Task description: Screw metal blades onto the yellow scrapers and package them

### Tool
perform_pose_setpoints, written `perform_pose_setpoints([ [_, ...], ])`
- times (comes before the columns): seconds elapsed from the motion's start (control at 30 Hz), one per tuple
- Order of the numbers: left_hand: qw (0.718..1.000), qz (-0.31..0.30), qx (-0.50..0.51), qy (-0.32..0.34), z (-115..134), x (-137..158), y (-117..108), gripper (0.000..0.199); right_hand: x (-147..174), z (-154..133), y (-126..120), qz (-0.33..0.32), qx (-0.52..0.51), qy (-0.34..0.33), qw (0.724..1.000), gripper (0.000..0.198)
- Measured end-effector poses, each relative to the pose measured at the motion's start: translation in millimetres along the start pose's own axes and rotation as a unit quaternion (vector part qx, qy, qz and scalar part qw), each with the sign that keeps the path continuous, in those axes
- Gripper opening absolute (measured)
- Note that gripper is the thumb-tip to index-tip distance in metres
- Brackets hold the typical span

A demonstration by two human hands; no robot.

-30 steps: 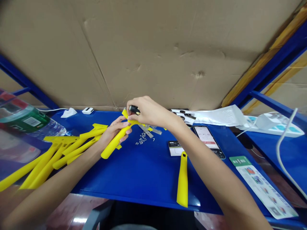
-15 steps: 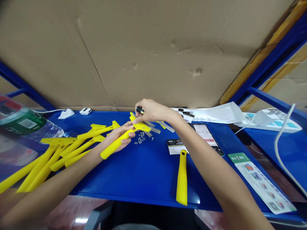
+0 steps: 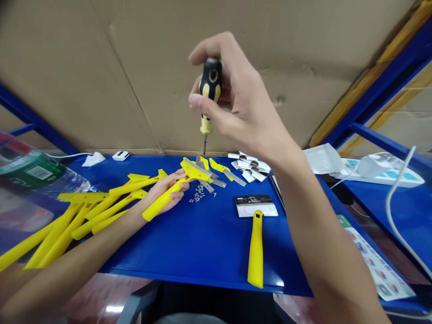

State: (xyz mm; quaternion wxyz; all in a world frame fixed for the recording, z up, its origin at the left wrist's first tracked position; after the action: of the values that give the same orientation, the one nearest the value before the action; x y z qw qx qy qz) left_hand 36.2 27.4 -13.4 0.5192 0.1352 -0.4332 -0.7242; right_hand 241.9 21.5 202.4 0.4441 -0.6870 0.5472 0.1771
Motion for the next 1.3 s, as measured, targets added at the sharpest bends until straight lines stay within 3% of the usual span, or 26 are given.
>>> perform_pose_setpoints([
  [0.17, 1.000, 0.017, 0.011, 0.013, 2, 1, 0, 0.026, -1, -12, -9, 0.077, -0.035, -0.043, 0.995, 0.043],
  [0.37, 1.000, 0.007, 0.013, 0.021, 5, 2, 4, 0.031, -1, 8, 3, 0.018, -0.028, 0.018, 0.999, 0.047],
  [0.6, 0.999, 0.013, 0.001, 0.030, 6, 2, 6, 0.032, 2, 34, 31, -0.047, 0.011, 0.022, 0.999, 0.051],
  [1.3, 0.999, 0.018, 0.005, 0.039, 5, 2, 3, 0.026, 5, 40, 51, -0.086, 0.015, 0.045, 0.995, 0.043],
])
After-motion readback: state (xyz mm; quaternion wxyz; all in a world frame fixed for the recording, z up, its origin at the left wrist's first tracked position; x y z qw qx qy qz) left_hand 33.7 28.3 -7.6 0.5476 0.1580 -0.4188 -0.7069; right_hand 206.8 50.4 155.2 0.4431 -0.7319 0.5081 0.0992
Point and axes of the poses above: each hand's wrist, its own x-axis away from the middle knuckle, its own y-axis out of the palm, z = x × y, the point moved 5 cm from there along -x, towards the middle knuckle, and after that the axes turned 4 degrees about x, right-handed, at the moved point
